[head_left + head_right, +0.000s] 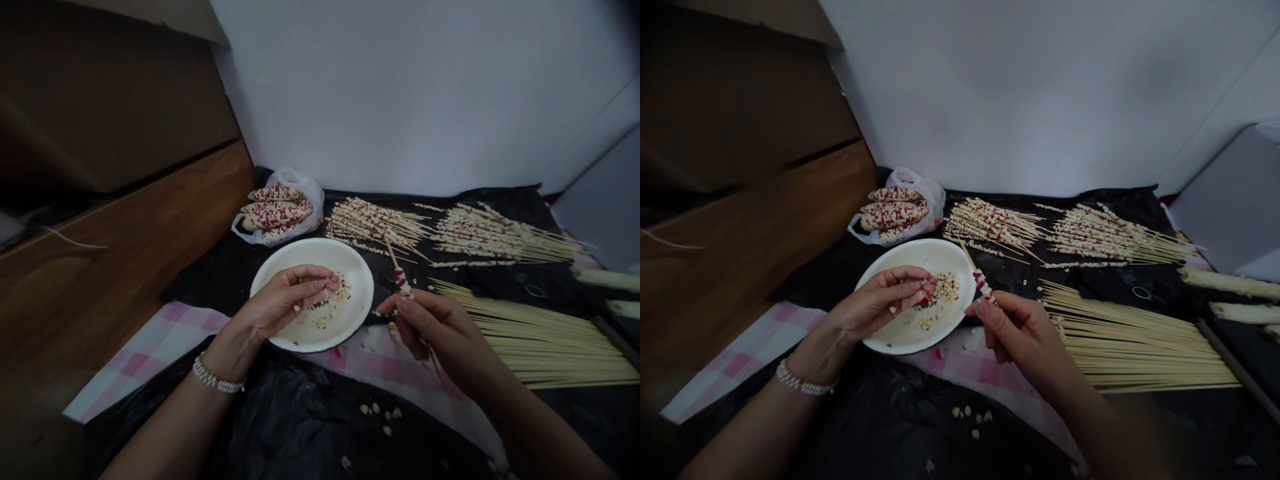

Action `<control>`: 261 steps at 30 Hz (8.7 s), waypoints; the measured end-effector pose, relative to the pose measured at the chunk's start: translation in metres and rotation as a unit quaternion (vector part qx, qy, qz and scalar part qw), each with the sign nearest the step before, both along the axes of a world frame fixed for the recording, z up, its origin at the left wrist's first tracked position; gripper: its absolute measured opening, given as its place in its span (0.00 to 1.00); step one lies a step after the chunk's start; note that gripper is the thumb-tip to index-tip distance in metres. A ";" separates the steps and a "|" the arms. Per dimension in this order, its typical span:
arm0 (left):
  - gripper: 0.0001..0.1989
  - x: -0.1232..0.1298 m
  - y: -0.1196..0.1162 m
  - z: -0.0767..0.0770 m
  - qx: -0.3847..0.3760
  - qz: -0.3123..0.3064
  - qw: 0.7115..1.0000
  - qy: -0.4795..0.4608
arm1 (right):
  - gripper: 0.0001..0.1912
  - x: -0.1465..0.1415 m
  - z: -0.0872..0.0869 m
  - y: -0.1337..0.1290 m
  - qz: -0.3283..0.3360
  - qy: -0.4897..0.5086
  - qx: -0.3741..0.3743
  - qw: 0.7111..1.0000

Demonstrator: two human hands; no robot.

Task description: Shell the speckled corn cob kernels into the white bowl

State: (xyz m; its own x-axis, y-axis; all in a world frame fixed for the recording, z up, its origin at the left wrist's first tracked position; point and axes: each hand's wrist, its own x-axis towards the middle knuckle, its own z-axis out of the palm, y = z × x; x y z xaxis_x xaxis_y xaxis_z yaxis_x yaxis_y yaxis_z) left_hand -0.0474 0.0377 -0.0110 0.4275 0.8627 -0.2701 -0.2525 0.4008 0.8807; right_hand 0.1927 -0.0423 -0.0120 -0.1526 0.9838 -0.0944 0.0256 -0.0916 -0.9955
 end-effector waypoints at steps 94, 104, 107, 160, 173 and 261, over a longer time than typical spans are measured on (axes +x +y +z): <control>0.14 0.020 -0.019 -0.004 0.025 -0.007 0.999 0.044 | 0.16 -0.029 -0.032 -0.010 -0.091 -0.257 0.350 0.896; 0.13 0.017 -0.014 0.000 -0.053 0.025 0.997 -0.046 | 0.14 -0.023 -0.026 -0.006 -0.109 -0.280 0.353 0.886; 0.14 0.015 -0.012 -0.001 -0.077 0.033 0.995 -0.061 | 0.14 -0.023 -0.028 -0.006 -0.110 -0.280 0.348 0.888; 0.14 0.005 -0.001 -0.012 0.371 -0.130 0.807 0.441 | 0.11 -0.044 -0.028 -0.033 0.141 -0.223 0.219 0.940; 0.12 0.006 -0.002 -0.019 0.429 -0.128 0.761 0.470 | 0.11 -0.046 -0.029 -0.034 0.141 -0.228 0.215 0.939; 0.05 0.017 -0.012 -0.002 -0.041 0.046 0.998 -0.021 | 0.15 -0.017 -0.036 -0.005 -0.099 -0.328 0.330 0.880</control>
